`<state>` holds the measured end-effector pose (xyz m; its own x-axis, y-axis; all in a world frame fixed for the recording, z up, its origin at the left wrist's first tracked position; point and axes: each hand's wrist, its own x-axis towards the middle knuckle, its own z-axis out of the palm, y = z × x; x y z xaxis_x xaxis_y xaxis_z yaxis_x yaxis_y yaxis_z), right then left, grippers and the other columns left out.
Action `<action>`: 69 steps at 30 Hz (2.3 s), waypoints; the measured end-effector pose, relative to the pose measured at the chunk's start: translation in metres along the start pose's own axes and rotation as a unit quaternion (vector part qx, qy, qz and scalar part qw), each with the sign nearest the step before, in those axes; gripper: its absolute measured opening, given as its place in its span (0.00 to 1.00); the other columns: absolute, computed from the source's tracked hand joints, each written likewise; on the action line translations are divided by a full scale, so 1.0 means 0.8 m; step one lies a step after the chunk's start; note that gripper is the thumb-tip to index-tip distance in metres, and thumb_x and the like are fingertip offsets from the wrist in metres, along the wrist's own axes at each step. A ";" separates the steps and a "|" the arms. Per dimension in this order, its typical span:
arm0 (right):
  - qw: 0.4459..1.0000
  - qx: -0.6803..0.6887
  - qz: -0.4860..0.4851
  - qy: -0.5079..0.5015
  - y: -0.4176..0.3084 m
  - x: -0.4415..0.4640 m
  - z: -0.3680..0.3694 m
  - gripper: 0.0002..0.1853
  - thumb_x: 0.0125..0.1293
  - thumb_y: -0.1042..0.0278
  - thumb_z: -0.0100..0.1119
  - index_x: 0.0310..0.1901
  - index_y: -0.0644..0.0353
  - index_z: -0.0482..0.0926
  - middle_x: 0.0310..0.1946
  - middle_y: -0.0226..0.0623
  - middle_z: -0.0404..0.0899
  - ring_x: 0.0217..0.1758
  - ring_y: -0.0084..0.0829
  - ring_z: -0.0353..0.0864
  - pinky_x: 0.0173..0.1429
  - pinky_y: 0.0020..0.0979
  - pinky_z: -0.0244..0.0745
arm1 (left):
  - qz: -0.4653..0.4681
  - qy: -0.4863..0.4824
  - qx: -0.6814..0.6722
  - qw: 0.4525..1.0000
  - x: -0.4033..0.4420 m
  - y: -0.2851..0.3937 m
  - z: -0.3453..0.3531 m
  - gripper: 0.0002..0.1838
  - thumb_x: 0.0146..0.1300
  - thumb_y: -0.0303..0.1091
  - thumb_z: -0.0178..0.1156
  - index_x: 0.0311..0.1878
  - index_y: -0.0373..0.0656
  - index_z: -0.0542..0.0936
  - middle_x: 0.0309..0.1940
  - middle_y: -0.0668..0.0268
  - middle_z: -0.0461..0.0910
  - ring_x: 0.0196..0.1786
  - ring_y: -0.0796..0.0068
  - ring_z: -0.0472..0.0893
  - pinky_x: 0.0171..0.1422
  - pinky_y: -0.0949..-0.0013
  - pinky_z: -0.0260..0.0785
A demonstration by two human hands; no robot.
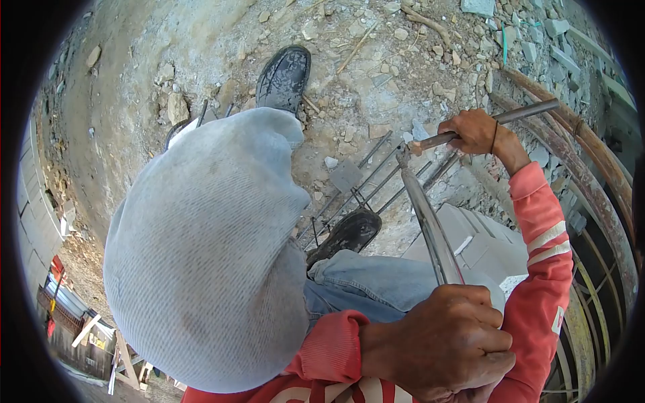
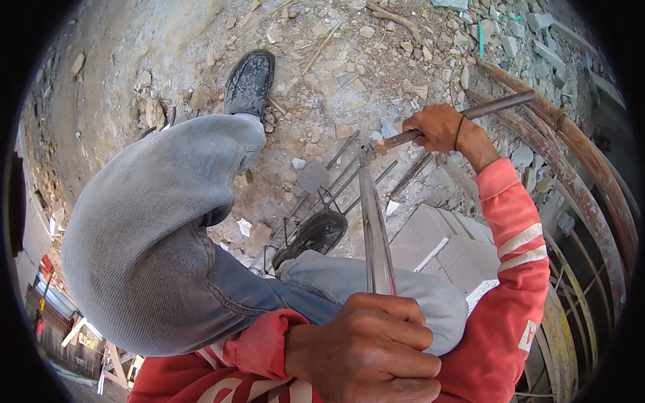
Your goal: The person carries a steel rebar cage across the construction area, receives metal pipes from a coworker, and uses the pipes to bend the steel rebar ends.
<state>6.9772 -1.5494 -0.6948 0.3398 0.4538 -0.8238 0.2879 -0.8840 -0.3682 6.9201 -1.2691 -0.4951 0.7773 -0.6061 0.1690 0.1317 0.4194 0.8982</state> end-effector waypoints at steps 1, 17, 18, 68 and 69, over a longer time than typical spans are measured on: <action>1.000 0.002 -0.006 0.003 0.003 0.002 0.002 0.14 0.57 0.65 0.67 0.46 0.53 0.81 0.28 0.42 0.83 0.37 0.51 0.83 0.43 0.50 0.76 | -0.001 -0.005 -0.018 1.000 0.000 0.000 -0.002 0.15 0.37 0.43 0.65 0.25 0.44 0.77 0.20 0.71 0.71 0.29 0.69 0.77 0.37 0.64 0.67; 0.988 -0.114 -0.015 0.104 0.019 0.028 0.042 0.13 0.51 0.63 0.71 0.37 0.55 0.80 0.26 0.38 0.82 0.36 0.44 0.84 0.39 0.43 0.75 | 0.046 0.137 -0.010 0.990 0.012 0.000 0.001 0.14 0.40 0.29 0.60 0.13 0.52 0.63 0.13 0.74 0.61 0.18 0.72 0.66 0.23 0.66 0.53; 0.987 -0.109 -0.021 0.120 0.019 0.028 0.044 0.12 0.49 0.65 0.71 0.34 0.56 0.79 0.26 0.38 0.82 0.36 0.44 0.84 0.38 0.44 0.75 | 0.049 0.135 -0.009 0.990 0.011 -0.001 0.002 0.14 0.41 0.29 0.60 0.13 0.52 0.63 0.13 0.74 0.61 0.18 0.72 0.66 0.23 0.66 0.53; 0.647 0.220 0.167 0.711 -0.064 -0.022 0.069 0.08 0.69 0.88 0.49 0.39 0.67 0.78 0.46 0.40 0.77 0.34 0.23 0.77 0.39 0.24 0.74 | 0.084 0.160 0.004 0.984 0.008 -0.014 0.012 0.15 0.47 0.32 0.56 0.14 0.50 0.61 0.14 0.74 0.60 0.17 0.73 0.65 0.23 0.67 0.52; 0.640 0.227 0.178 0.712 -0.068 -0.022 0.068 0.08 0.69 0.88 0.49 0.39 0.67 0.78 0.46 0.40 0.77 0.34 0.23 0.77 0.39 0.24 0.74 | 0.091 0.151 0.014 0.984 0.007 -0.015 0.011 0.15 0.47 0.32 0.56 0.14 0.50 0.61 0.14 0.74 0.61 0.18 0.73 0.66 0.23 0.67 0.52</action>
<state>6.9068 -1.5153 -0.6837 0.8765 -0.4293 0.2178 -0.2151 -0.7541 -0.6205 6.9174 -1.2837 -0.5010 0.9346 -0.2922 0.2027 -0.0401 0.4799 0.8764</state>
